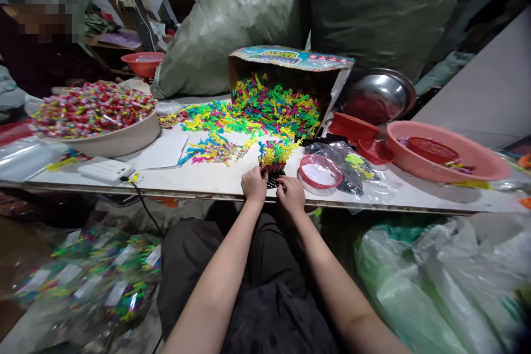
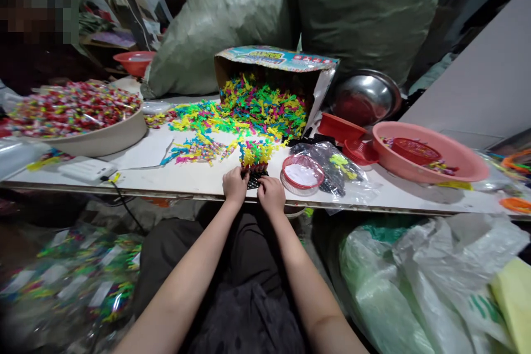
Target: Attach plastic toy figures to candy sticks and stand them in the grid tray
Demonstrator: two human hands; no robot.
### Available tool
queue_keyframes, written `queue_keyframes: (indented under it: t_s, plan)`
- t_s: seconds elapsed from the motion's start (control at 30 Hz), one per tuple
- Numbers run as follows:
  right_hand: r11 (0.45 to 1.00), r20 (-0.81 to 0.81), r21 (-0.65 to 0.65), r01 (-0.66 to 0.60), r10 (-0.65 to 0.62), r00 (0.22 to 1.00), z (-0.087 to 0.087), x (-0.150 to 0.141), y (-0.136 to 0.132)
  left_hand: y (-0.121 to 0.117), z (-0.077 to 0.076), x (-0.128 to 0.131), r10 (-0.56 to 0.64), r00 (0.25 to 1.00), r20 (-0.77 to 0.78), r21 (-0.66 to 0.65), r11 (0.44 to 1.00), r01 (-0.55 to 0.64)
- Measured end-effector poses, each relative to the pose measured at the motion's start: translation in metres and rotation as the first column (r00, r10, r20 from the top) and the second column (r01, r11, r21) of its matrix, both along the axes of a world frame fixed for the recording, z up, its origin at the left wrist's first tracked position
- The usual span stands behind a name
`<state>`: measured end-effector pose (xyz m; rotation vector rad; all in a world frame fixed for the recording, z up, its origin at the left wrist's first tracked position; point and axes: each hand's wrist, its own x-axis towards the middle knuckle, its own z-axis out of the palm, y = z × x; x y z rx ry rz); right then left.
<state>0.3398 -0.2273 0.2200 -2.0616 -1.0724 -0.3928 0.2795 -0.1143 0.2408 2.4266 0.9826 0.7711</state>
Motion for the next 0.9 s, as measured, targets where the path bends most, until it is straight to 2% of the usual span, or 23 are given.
queue_keyframes:
  t_s: [0.17, 0.37, 0.5, 0.63, 0.7, 0.77, 0.9]
  plan:
    - [1.000, 0.008, -0.020, -0.003, 0.004, 1.000, 0.004, -0.008, -0.002, 0.002, -0.002, -0.004, -0.003, 0.999, 0.039, -0.022, 1.000, 0.004]
    - [0.982, -0.008, 0.058, 0.181, -0.181, 0.983, 0.018, -0.021, 0.018, 0.005, -0.001, -0.010, -0.041, 0.997, 0.070, -0.029, 0.999, 0.043]
    - [0.952, 0.000, 0.168, 0.257, -0.261, 0.965, 0.039, -0.026, 0.029, 0.003, 0.001, -0.010, -0.052, 0.996, 0.068, -0.018, 0.998, 0.053]
    - [0.932, 0.090, 0.272, 0.241, -0.274, 0.957, 0.072, -0.025, 0.028, 0.001, 0.002, -0.009, -0.046, 0.997, 0.057, -0.010, 0.999, 0.047]
    - [0.954, 0.161, 0.226, 0.196, -0.235, 0.958, 0.090, -0.019, 0.027, 0.000, 0.002, -0.009, -0.048, 0.997, 0.054, -0.007, 0.999, 0.048]
    - [0.981, 0.217, 0.126, 0.147, -0.171, 0.961, 0.104, -0.012, 0.029, 0.000, 0.002, -0.010, -0.050, 0.997, 0.052, -0.007, 0.999, 0.051]
    - [0.997, 0.264, -0.023, 0.069, -0.061, 0.963, 0.117, 0.001, 0.035, 0.001, 0.001, -0.011, -0.048, 0.998, 0.048, -0.010, 0.999, 0.049]
